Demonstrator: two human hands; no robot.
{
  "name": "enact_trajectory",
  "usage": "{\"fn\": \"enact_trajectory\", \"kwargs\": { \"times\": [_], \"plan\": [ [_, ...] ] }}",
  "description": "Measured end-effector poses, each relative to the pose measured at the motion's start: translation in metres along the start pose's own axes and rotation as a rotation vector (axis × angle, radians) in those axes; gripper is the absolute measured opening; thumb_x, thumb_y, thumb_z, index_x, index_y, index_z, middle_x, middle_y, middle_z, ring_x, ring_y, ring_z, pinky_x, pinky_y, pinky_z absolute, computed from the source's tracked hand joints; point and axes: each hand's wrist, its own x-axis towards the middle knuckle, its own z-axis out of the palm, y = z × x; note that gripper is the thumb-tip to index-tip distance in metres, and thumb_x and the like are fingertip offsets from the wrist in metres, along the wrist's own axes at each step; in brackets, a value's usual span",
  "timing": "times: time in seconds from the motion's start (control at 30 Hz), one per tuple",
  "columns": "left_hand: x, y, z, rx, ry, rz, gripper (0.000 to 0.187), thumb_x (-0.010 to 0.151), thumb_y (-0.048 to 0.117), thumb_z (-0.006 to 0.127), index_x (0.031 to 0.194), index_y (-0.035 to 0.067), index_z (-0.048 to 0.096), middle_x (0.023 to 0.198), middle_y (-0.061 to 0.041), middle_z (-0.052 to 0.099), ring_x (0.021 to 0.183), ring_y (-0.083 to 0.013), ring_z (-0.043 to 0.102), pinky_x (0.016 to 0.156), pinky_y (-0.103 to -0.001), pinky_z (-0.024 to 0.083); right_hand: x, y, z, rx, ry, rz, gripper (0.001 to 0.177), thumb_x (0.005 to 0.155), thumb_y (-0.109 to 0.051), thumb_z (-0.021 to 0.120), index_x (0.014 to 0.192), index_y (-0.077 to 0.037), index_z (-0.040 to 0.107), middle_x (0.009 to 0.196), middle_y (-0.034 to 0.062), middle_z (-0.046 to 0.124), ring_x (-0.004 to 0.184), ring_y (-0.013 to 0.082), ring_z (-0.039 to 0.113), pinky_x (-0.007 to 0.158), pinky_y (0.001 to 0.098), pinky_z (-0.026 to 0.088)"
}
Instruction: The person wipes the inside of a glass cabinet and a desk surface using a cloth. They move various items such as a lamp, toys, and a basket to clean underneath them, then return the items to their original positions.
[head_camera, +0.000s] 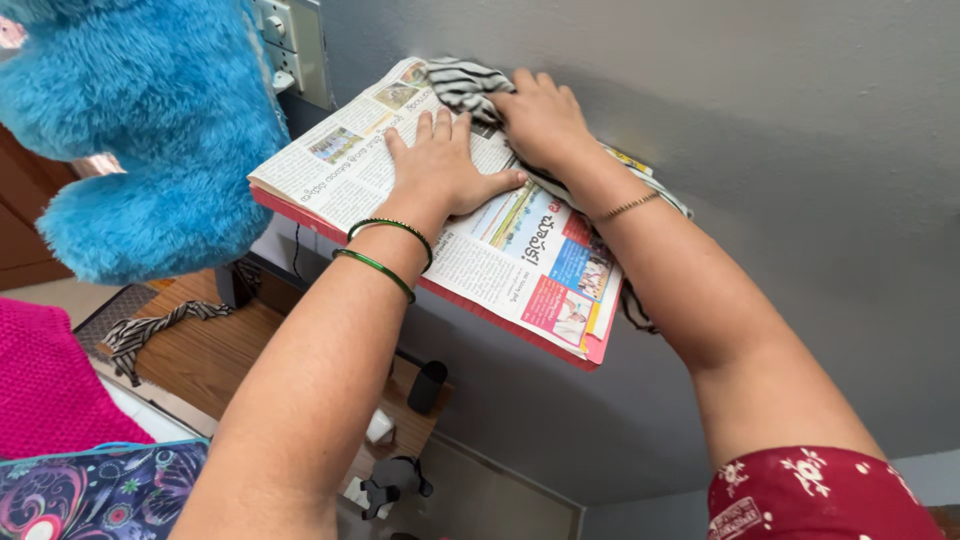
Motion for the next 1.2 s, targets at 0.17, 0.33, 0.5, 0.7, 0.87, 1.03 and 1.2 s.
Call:
{"fn": "enact_trajectory", "kwargs": {
  "times": [0.17,0.33,0.5,0.7,0.87,1.03,1.2],
  "plan": [
    [-0.003,0.001,-0.003,-0.004,-0.042,0.016,0.112,0.067,0.093,0.052,0.158,0.029,0.034,0.167,-0.02,0.017,0.156,-0.0369,0.008,0.115,-0.072,0.002,-0.044,0.015,-0.023,-0.135,-0.051,0.031,0.043,0.094,-0.014,0.052,0.132,-0.022,0.07,0.119,0.013,0.059,0.115,0.0327,0.056,0.09,0.0523,0.047],
    [-0.004,0.003,-0.003,0.003,-0.041,0.026,0.113,0.063,0.096,0.051,0.155,0.032,0.038,0.167,-0.021,0.016,0.155,-0.04,0.008,0.114,-0.074,0.002,-0.08,0.024,-0.041,-0.051,-0.073,0.152,0.043,0.093,-0.014,0.051,0.132,-0.018,0.069,0.122,0.0153,0.058,0.115,0.0368,0.056,0.087,0.0521,0.052],
    [-0.006,0.003,-0.003,-0.001,-0.04,0.024,0.114,0.063,0.096,0.052,0.156,0.032,0.038,0.166,-0.021,0.015,0.155,-0.0402,0.007,0.114,-0.074,0.001,-0.111,0.037,-0.046,-0.05,-0.072,0.279,0.038,0.095,-0.015,0.052,0.127,-0.015,0.072,0.122,0.0175,0.058,0.113,0.0397,0.057,0.088,0.0521,0.053],
    [-0.005,0.004,-0.003,0.005,-0.052,0.023,0.115,0.063,0.096,0.051,0.157,0.032,0.035,0.167,-0.021,0.013,0.155,-0.0394,0.006,0.114,-0.074,-0.001,-0.155,0.061,-0.041,0.081,0.075,0.419,0.035,0.097,-0.019,0.052,0.125,-0.013,0.073,0.119,0.0237,0.058,0.107,0.0444,0.06,0.09,0.053,0.05],
    [-0.004,0.001,-0.003,0.022,-0.055,0.025,0.117,0.065,0.096,0.051,0.159,0.028,0.031,0.167,-0.02,0.012,0.156,-0.0361,0.003,0.113,-0.075,0.001,-0.207,0.067,-0.041,0.212,0.239,0.482,0.032,0.101,-0.019,0.055,0.127,-0.009,0.072,0.118,0.0248,0.06,0.103,0.045,0.063,0.091,0.0508,0.05],
    [-0.015,0.011,-0.005,0.056,0.179,0.19,0.104,0.079,0.089,0.046,0.158,0.022,0.035,0.167,-0.017,0.017,0.156,-0.0318,0.005,0.114,-0.075,0.004,-0.258,0.025,-0.071,0.433,0.567,0.371,0.029,0.105,-0.011,0.059,0.131,-0.005,0.07,0.12,0.019,0.061,0.108,0.0348,0.064,0.096,0.0414,0.052],
    [-0.05,0.043,0.017,0.057,0.004,0.237,0.091,0.086,0.083,0.042,0.156,0.026,0.037,0.166,-0.017,0.019,0.157,-0.0323,0.004,0.118,-0.071,0.004,-0.295,-0.036,-0.104,0.613,0.621,0.114,0.029,0.104,-0.014,0.064,0.131,-0.004,0.067,0.122,0.0151,0.058,0.11,0.0266,0.06,0.097,0.034,0.05]
  ]
}}
